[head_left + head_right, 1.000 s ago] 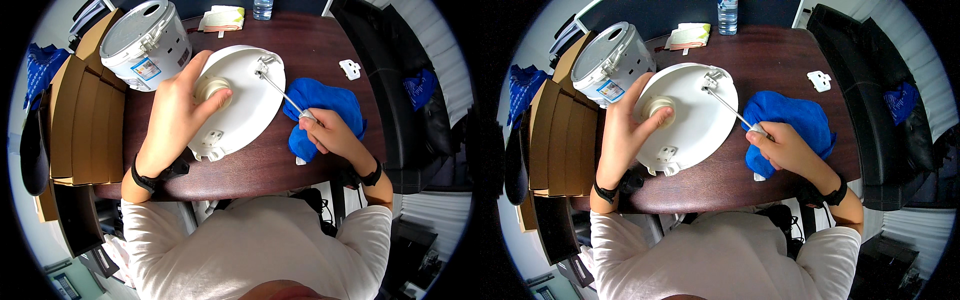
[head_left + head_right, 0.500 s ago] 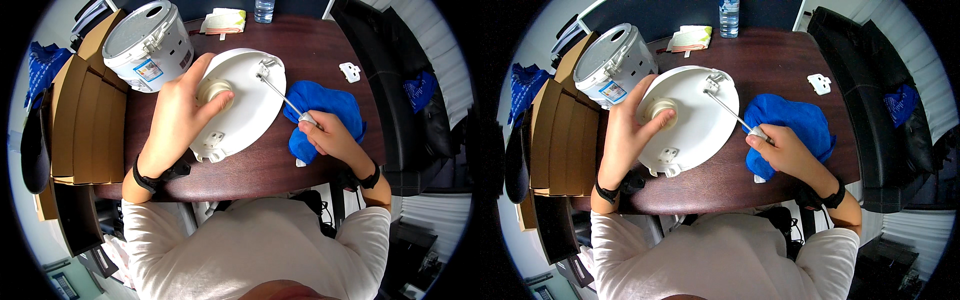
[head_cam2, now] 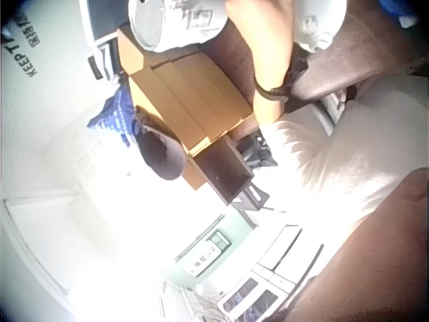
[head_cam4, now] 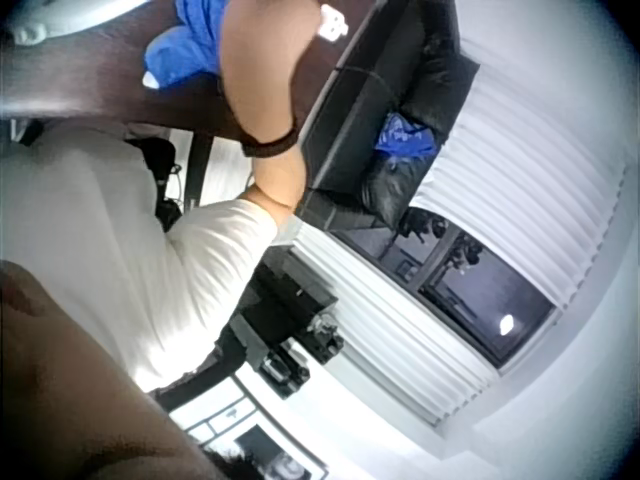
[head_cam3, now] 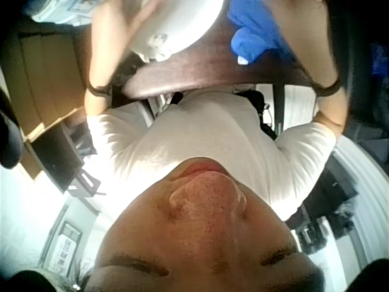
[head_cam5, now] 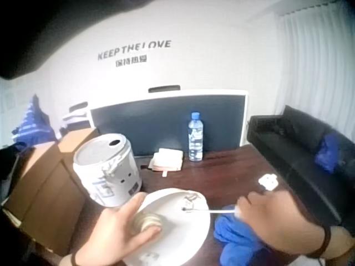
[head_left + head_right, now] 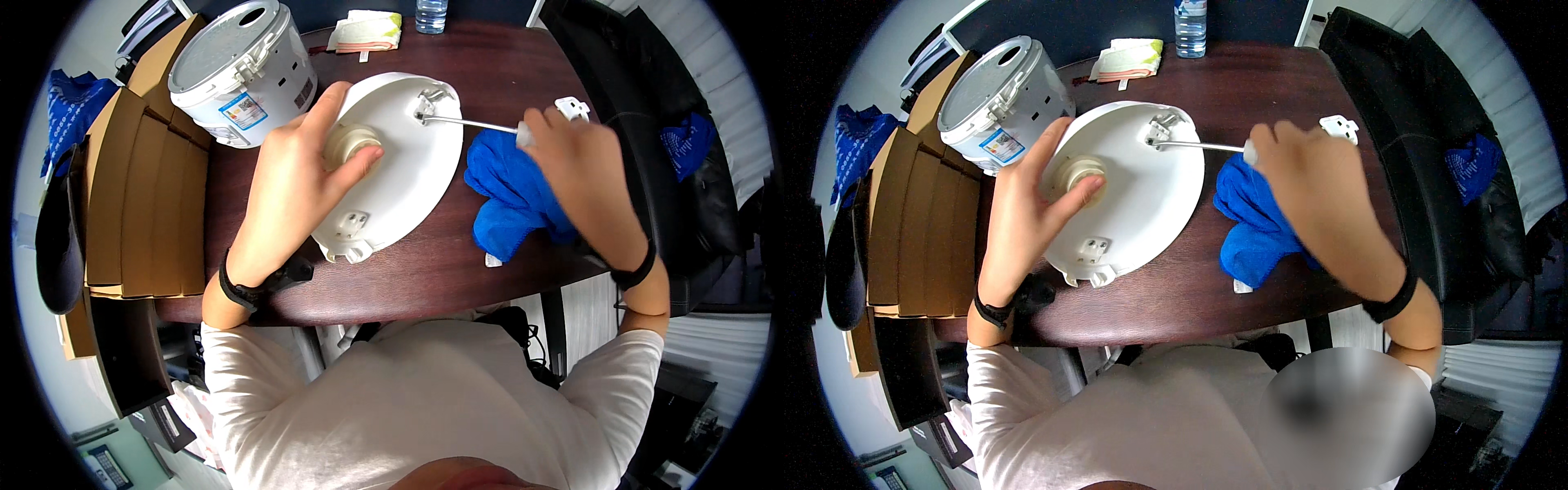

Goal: The person uses a screwdriver to remove screws from the side and lid of a white rice cooker. They place the removed screws on a plate, separate the lid from the main body, and inspect the internal components.

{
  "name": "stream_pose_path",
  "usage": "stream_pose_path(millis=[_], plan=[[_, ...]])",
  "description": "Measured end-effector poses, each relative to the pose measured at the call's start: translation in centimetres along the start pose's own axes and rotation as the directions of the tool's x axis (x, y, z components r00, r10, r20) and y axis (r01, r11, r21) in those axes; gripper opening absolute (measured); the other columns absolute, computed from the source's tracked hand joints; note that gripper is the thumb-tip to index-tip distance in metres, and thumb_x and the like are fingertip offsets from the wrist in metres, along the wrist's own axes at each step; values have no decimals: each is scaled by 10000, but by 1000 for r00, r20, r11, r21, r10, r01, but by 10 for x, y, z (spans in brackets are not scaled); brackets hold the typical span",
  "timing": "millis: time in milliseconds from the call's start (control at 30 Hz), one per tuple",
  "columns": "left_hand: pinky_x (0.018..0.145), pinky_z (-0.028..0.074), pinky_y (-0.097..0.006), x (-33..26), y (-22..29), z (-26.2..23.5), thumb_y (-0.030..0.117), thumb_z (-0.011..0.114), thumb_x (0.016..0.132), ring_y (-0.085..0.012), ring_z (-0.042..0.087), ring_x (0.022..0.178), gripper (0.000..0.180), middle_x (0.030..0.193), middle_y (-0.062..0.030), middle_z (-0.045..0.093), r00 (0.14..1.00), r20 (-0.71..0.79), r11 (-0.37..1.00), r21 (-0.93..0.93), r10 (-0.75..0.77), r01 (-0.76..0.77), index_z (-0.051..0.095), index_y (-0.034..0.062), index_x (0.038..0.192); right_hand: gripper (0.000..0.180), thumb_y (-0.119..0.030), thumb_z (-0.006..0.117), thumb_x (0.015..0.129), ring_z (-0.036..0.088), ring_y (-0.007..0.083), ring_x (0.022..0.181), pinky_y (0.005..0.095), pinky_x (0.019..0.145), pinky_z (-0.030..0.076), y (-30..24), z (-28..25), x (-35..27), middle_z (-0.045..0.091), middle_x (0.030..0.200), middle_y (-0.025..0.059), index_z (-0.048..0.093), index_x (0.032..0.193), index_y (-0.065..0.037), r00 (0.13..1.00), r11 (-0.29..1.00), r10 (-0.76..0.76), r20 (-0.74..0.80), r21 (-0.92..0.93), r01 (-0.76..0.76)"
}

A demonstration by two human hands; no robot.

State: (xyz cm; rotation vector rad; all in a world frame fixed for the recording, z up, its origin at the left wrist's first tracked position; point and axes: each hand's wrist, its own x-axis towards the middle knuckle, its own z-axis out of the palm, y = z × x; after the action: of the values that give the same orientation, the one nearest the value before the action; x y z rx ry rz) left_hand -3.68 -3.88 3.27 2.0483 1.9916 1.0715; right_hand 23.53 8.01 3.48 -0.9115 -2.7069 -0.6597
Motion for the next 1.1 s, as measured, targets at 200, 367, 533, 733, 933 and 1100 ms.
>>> stream_pose_path(millis=[200,367,533,733,933,1100], plan=[[813,547,-340,2,3,-2,191,795,821,-242,727,931,572,999,-211,721,999,31,998,-64,-24,26,562,-45,1287,165,-236,701,842,644,192,686,299,563,482,20,-14,6,611,778,39,650,960,-133,986,992,-103,-133,-81,93],[793,551,-332,1,1,-2,206,797,824,-206,720,924,575,993,-201,724,999,32,995,-87,-44,46,563,-38,1289,250,-297,719,884,522,170,533,296,513,400,10,7,-29,567,643,60,635,860,-63,976,665,113,184,716,-212],[801,551,-330,2,2,-2,201,793,830,-204,719,926,571,996,-194,727,995,60,992,-96,-76,81,561,-36,1295,268,-257,695,919,466,112,515,286,485,338,-10,28,-38,525,604,52,616,811,-23,898,327,43,437,844,-426],[717,551,-358,1,-2,1,195,774,831,-295,716,818,533,884,-203,703,1000,-18,993,-112,19,-21,552,-6,1272,272,-231,689,918,478,110,506,289,476,336,-11,38,-33,535,583,64,603,768,-21,932,393,99,348,847,-357],[770,551,-345,1,-1,0,203,787,828,-240,715,878,564,947,-198,715,1000,17,993,-112,-19,21,554,-28,1286,279,-233,692,915,493,125,504,293,475,347,-12,36,-32,547,591,86,600,767,-16,931,388,75,357,850,-357],[767,552,-354,1,3,-2,203,794,820,-251,715,864,582,945,-205,711,999,24,995,-100,-24,26,550,-38,1291,304,-259,711,902,553,174,517,311,473,368,-12,35,-32,558,581,107,589,759,-19,935,462,107,338,816,-348]])
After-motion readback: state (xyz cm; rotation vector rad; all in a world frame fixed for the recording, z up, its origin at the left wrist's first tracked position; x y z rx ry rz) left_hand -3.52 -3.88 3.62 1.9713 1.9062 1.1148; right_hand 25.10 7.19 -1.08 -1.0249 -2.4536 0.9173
